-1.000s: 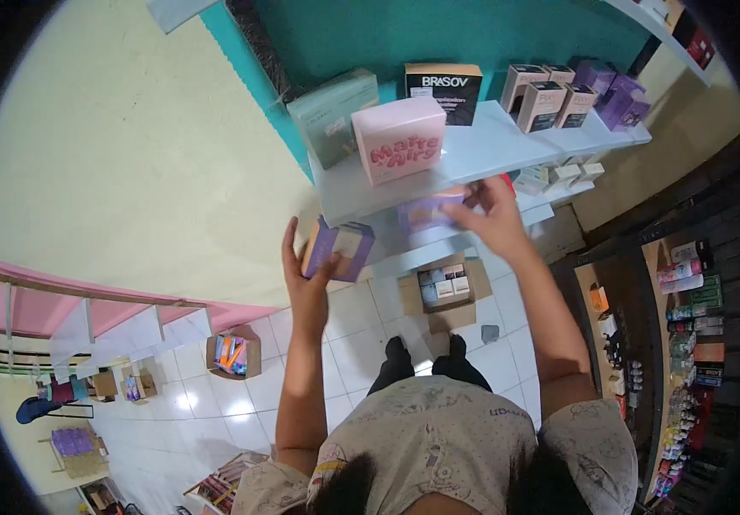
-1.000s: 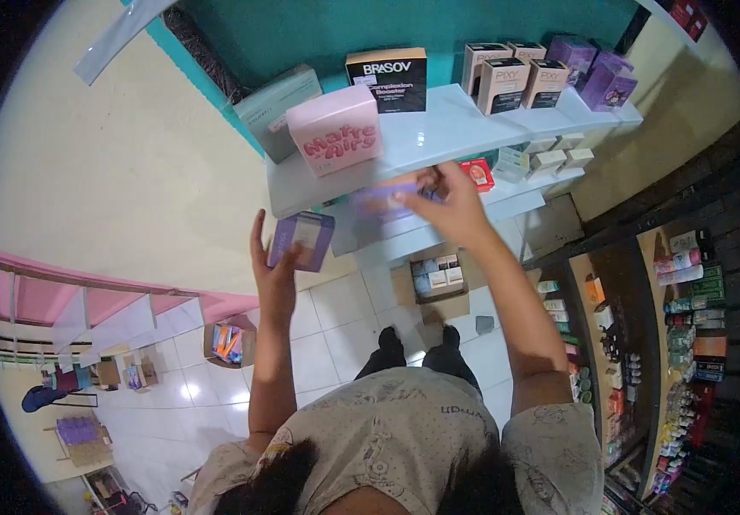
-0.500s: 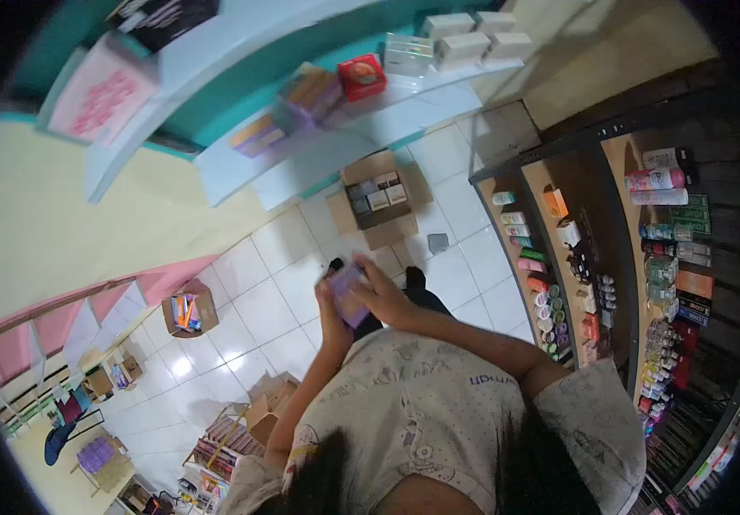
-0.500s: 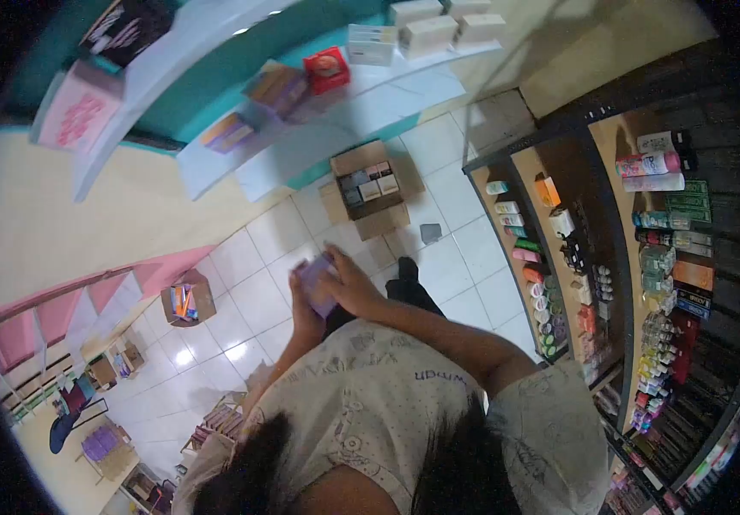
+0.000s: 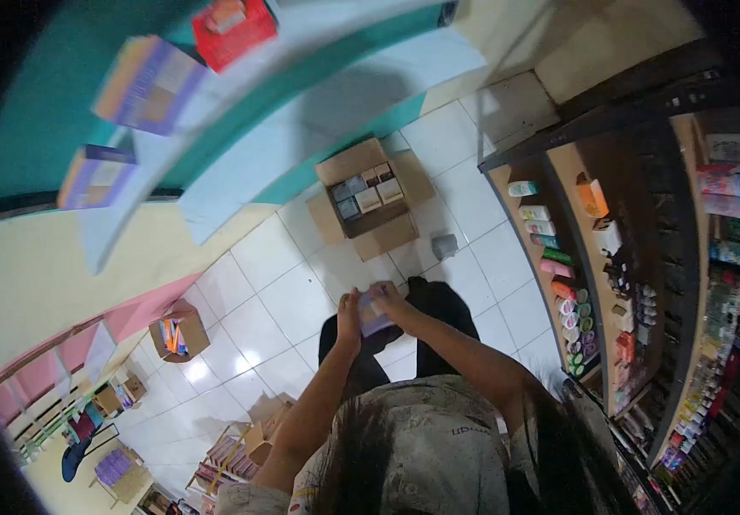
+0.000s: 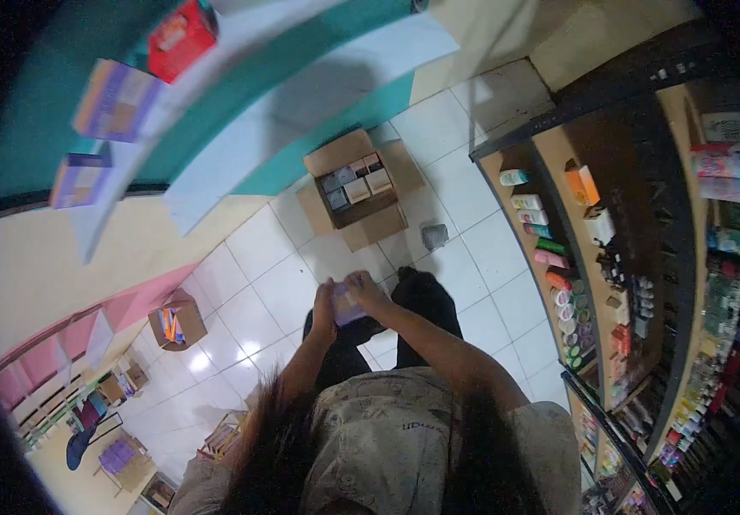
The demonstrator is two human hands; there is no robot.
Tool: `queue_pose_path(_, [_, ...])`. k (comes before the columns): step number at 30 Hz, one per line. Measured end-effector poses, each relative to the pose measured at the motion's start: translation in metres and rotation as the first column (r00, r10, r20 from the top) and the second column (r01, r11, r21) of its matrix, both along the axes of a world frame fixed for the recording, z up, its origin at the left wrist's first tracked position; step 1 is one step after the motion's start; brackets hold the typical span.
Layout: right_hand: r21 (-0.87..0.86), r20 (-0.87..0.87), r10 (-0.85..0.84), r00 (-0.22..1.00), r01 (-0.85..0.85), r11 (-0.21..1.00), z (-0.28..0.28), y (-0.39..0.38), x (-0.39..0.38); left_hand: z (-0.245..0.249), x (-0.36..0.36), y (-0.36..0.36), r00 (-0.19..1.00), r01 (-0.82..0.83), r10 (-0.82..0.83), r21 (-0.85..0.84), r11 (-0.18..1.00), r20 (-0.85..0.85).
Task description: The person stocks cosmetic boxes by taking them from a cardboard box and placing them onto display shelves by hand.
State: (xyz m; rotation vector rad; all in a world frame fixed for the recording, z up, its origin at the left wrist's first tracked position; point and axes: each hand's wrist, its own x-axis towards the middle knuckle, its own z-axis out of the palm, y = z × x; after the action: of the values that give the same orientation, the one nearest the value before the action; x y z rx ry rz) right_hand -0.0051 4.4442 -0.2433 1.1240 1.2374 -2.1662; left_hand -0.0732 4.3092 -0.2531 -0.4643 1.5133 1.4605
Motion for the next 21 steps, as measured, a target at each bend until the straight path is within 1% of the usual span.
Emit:
queue_pose_path(2, [0.143,0.078,-0.02,0.997,0.009,0.99,-0.05,0.003,-0.026,-0.053,-0.016,0.013,0.982,-0.187,0.185,0.068,0.98,0.041])
queue_pose_path(3, [0.15,0.006,-0.072,0.997,0.07,0.986,-0.091,0.007,-0.04,-0.076,-0.024,0.022,0.989,-0.098,0.108,0.106,0.99,-0.097])
queue_pose_path(4, [0.15,-0.063,-0.12,0.991,0.129,0.98,-0.152,0.006,-0.048,-0.09,-0.029,0.032,0.972,-0.006,0.036,0.128,0.992,-0.233])
queue_pose_path(5, [0.141,-0.127,-0.169,0.977,0.187,0.972,-0.196,0.007,-0.054,-0.107,-0.039,0.041,0.966,0.024,0.007,0.116,0.993,-0.26])
queue_pose_path(6, [0.154,-0.08,-0.132,0.988,0.143,0.978,-0.209,0.018,-0.065,-0.125,-0.047,0.048,0.958,0.054,-0.022,0.103,0.993,-0.286])
queue_pose_path(7, [0.163,-0.031,-0.096,0.995,0.1,0.982,-0.206,0.032,-0.078,-0.145,-0.063,0.056,0.978,0.024,-0.009,0.07,0.997,-0.208])
queue_pose_path(8, [0.171,0.016,-0.061,0.998,0.057,0.984,-0.214,0.044,-0.093,-0.169,-0.079,0.063,0.991,-0.002,0.006,0.035,0.999,-0.13])
queue_pose_path(11, [0.104,-0.006,-0.242,0.97,0.241,0.965,-0.336,0.055,-0.132,-0.262,-0.117,0.07,0.923,-0.013,-0.07,-0.211,0.977,-0.379])
queue_pose_path(13, [0.282,-0.068,-0.159,0.985,0.172,0.944,-0.377,0.073,-0.155,-0.319,-0.143,0.064,0.898,-0.005,-0.078,-0.188,0.982,-0.434])
queue_pose_path(14, [0.333,-0.089,-0.123,0.988,0.145,0.932,-0.391,0.074,-0.161,-0.345,-0.154,0.057,0.884,-0.003,-0.081,-0.179,0.984,-0.46])
queue_pose_path(15, [0.385,-0.107,-0.086,0.991,0.121,0.915,-0.402,0.075,-0.167,-0.367,-0.163,0.051,0.841,0.045,-0.141,-0.192,0.98,-0.522])
queue_pose_path(17, [0.428,-0.13,-0.029,0.991,0.083,0.9,-0.405,0.077,-0.175,-0.382,-0.167,0.045,0.828,0.072,-0.187,-0.23,0.971,-0.529])
queue_pose_path(18, [0.382,-0.177,-0.03,0.984,0.096,0.919,-0.402,0.075,-0.174,-0.383,-0.167,0.043,0.822,0.086,-0.211,-0.25,0.964,-0.529])
queue_pose_path(20, [0.278,-0.267,-0.044,0.963,0.121,0.953,-0.379,0.066,-0.167,-0.377,-0.17,0.045,0.921,0.083,-0.094,-0.046,0.996,-0.379])
queue_pose_path(21, [0.262,-0.273,-0.044,0.961,0.119,0.958,-0.363,0.057,-0.164,-0.37,-0.168,0.045,0.956,0.07,-0.052,0.054,0.996,-0.287])
